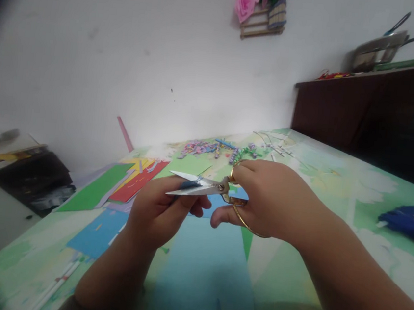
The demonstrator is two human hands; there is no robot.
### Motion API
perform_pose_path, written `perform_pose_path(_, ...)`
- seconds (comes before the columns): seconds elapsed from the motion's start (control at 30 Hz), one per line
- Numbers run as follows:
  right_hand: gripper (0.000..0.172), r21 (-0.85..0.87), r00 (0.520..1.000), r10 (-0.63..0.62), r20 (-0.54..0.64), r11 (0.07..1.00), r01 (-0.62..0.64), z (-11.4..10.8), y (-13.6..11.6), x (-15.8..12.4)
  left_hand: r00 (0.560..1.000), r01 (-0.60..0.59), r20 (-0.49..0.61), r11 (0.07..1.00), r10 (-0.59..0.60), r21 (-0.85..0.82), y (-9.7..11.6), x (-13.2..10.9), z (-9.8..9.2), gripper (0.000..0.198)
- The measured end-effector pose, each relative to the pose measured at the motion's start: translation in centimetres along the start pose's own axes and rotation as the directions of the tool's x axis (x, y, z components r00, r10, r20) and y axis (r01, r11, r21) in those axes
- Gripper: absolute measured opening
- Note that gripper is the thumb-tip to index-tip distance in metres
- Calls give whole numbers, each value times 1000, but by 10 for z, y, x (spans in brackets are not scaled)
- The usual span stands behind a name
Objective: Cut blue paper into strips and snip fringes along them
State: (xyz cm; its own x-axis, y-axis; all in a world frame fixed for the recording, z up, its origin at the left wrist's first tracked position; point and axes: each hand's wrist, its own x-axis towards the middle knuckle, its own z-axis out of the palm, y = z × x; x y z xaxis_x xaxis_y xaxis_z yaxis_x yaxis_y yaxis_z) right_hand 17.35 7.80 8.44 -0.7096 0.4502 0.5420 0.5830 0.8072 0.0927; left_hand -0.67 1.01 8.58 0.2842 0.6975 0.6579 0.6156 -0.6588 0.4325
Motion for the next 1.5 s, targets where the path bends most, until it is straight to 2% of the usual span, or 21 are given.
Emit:
perform_pose_path(0.27,56,-12,1000,22,9,1000,-22,-4,-1,-2,988,135,96,978,-120,-162,4,1,-3,21)
perform_pose_path(0.47,55,-6,1000,14,-1,1000,-14,-7,-1,-3,956,287,161,885,-244,-365,8,0,-4,20)
perform_pose_path(0.73,56,-1,999,-19,27,1000,19,-7,2,-5,897,442,275,738,-347,-509,11,0,-9,11)
perform_pose_path(0.9,54,-16,999,-18,40,1000,18,-7,2,-5,835,535,441,673,-328,-511,5,4,-16,9)
perform_pose_path(0.97,54,-26,999,-10,49,1000,11,-8,2,-5,822,550,469,661,-323,-510,4,5,-17,9)
perform_pose_path(1.03,53,-37,999,-1,54,999,3,-8,2,-5,827,547,457,653,-327,-524,4,5,-16,9)
perform_pose_path(1.23,53,-64,999,13,43,998,-10,-9,3,-4,870,492,322,688,-373,-533,2,3,-11,10)
perform_pose_path(1.5,51,-112,997,58,46,992,-53,-10,5,-3,876,477,371,673,-309,-566,-4,2,-11,14)
